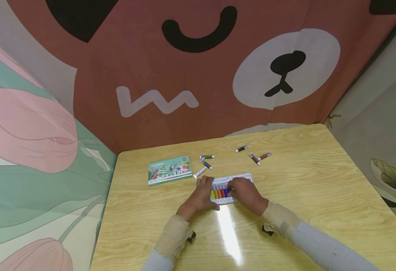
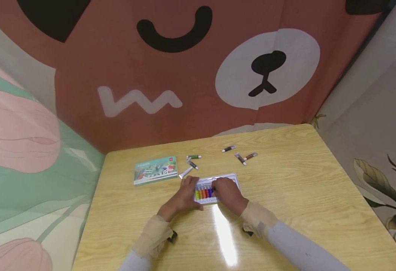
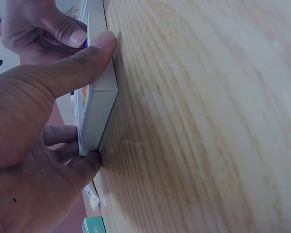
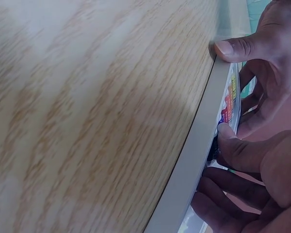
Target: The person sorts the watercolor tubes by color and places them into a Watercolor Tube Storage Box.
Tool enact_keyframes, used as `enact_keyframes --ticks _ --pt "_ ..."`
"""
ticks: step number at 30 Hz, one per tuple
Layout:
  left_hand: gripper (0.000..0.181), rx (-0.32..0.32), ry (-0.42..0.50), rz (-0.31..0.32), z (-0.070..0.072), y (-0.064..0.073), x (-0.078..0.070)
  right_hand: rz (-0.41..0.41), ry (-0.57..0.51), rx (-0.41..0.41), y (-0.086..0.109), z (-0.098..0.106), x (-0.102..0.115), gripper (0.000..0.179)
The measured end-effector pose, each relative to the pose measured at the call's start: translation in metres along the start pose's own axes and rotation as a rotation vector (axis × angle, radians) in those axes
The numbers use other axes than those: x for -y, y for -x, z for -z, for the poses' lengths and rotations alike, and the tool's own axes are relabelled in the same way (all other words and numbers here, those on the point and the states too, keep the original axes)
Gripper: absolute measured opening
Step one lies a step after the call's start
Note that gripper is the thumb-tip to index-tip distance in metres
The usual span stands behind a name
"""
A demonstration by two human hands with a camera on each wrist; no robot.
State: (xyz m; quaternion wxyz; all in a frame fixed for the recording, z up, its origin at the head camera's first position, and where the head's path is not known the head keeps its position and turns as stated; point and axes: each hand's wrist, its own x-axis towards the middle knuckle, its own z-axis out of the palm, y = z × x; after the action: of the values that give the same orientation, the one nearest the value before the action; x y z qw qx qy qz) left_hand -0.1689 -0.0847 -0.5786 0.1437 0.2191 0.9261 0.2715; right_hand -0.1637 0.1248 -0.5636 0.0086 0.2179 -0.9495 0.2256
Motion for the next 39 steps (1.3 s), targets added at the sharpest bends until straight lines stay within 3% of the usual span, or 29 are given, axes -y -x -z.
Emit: enact_keyframes --ticks 20,27,34,39 --pt "0.11 -0.002 -0.009 0.005 0.0 0.0 0.0 -0.055 -0.006 0.014 -0.001 -0.001 0.003 0.016" --pt "0.11 0.001 -0.015 0.012 0.0 0.0 -0.001 -0.025 -0.002 0.017 -0.002 0.002 0.002 0.016" --pt "0.11 0.008 -0.008 0.023 0.0 0.001 -0.002 -0.02 -0.008 0.108 -0.01 0.009 0.001 0.014" --pt "0.111 0.017 -0.007 0.034 -0.001 0.0 -0.001 -0.076 -0.024 0.187 -0.023 0.018 0.002 0.01"
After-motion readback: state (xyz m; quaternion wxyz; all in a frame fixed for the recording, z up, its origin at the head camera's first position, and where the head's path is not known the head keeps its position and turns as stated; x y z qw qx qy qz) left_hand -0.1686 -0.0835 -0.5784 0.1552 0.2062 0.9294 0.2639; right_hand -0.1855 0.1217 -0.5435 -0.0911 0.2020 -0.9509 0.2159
